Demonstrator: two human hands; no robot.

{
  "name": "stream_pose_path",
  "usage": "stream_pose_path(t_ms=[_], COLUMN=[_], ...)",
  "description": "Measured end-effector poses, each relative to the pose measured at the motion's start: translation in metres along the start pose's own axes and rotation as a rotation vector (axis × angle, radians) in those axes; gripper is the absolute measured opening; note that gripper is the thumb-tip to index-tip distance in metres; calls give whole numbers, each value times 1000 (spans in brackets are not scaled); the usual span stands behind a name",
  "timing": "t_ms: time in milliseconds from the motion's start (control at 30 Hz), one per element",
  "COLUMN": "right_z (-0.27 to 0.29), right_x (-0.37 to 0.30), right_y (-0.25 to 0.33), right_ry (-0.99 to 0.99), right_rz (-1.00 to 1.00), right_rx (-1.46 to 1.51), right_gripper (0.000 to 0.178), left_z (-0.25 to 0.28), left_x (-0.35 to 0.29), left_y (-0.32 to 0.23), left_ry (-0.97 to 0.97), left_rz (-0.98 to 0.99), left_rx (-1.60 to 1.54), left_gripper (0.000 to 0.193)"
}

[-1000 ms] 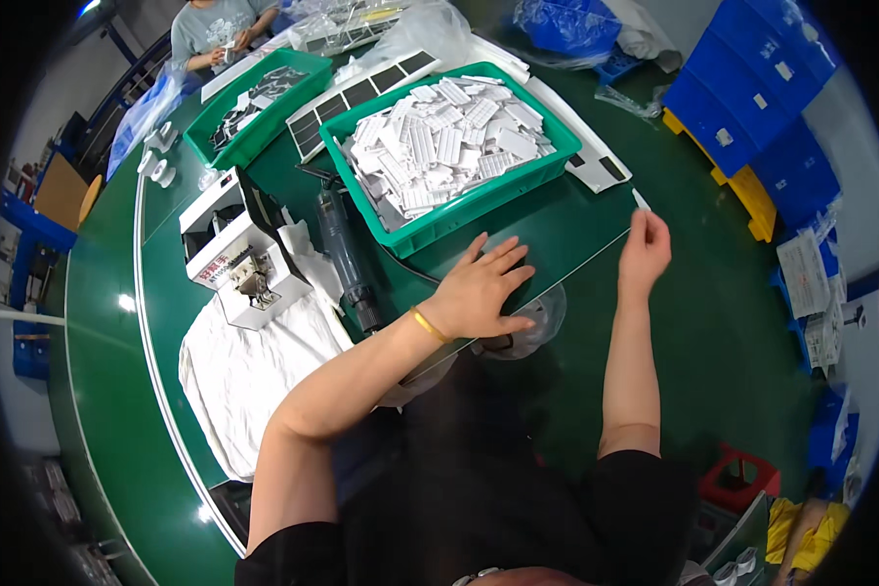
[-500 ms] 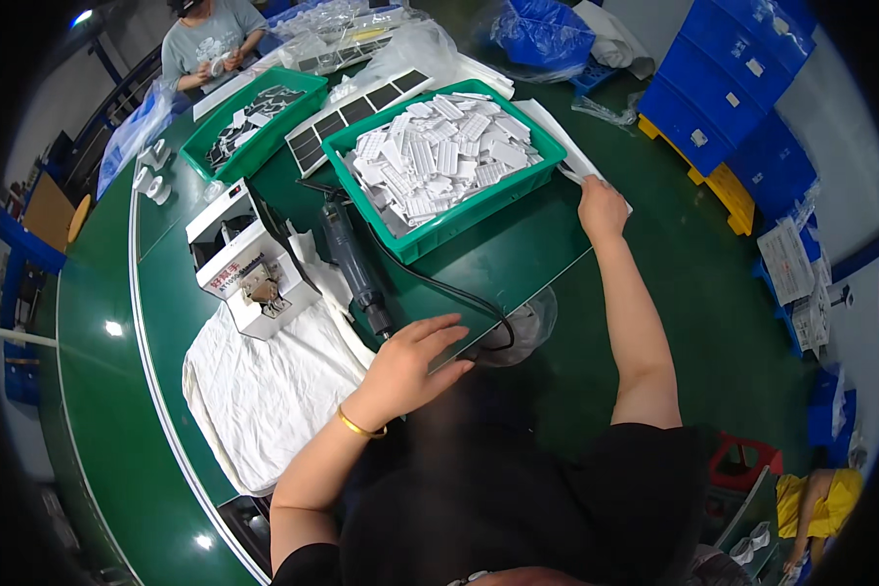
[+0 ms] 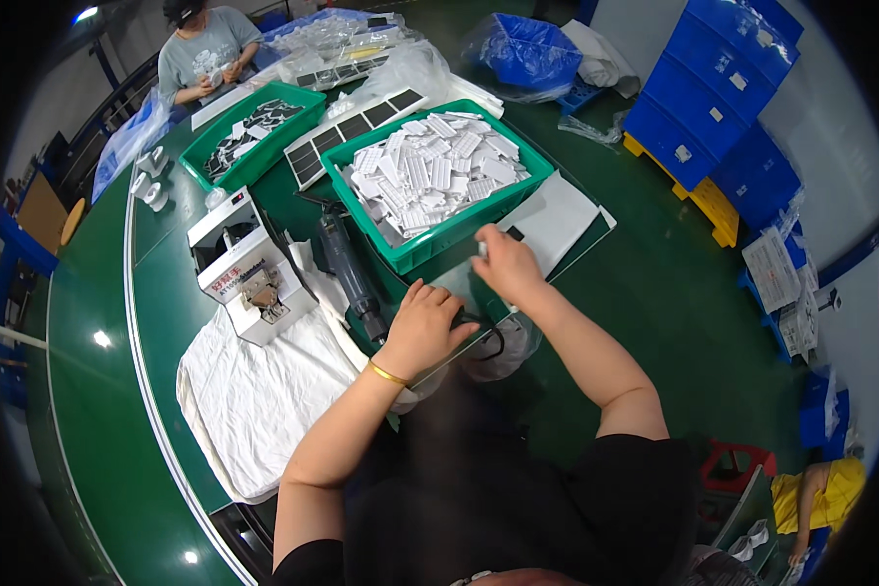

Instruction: The recorder assembles small electronic housings by applying adhesive strips and using an electric screwdriver to secure parts.

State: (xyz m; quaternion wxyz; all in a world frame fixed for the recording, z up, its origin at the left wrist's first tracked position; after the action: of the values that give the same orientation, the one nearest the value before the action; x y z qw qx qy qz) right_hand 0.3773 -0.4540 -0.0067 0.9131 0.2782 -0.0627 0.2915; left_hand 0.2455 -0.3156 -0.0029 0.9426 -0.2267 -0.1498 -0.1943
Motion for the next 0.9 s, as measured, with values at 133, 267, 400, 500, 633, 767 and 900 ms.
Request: stream_pose_path(t_ms=[133, 267, 400, 500, 633, 767, 900], right_z=[-24, -56, -52, -33, -5, -11, -23], right_x=[9, 14, 8, 5, 0, -5, -3], right_y=[44, 67, 67, 46, 0, -8, 2], right_ry=[137, 128, 182, 127, -79, -135, -122], right_rz=[-17, -77, -50, -67, -106, -60, -10], right_rx=[108, 129, 417, 627, 469, 118, -69], right_gripper=[36, 33, 49, 35, 20, 22, 27], left_z=[7, 17, 23, 31, 34, 27, 4], left_x=[-8, -18, -26, -28, -21, 9, 27], left_y=[-4, -2, 0, -1, -3, 4, 24], left_ry=[-2, -51, -21, -60, -105, -149, -124], left_rz=[6, -14, 21, 21, 13, 40, 71], left_rx=[18, -59, 8, 34, 12, -12, 48], left_gripper=[30, 27, 26, 26, 20, 15, 37])
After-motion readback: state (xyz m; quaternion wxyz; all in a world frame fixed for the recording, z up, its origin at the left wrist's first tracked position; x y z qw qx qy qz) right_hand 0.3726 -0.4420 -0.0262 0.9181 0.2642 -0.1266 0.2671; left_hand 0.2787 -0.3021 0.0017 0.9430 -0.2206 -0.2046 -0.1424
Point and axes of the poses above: each hand's wrist, its own x-axis towards the middle knuckle, its own z-axis out of the back of the hand, y = z × x, the point moved 3 cm from there along x, towards the middle knuckle, and after that the axes turned 3 degrees about -z, right-handed, at the moved point
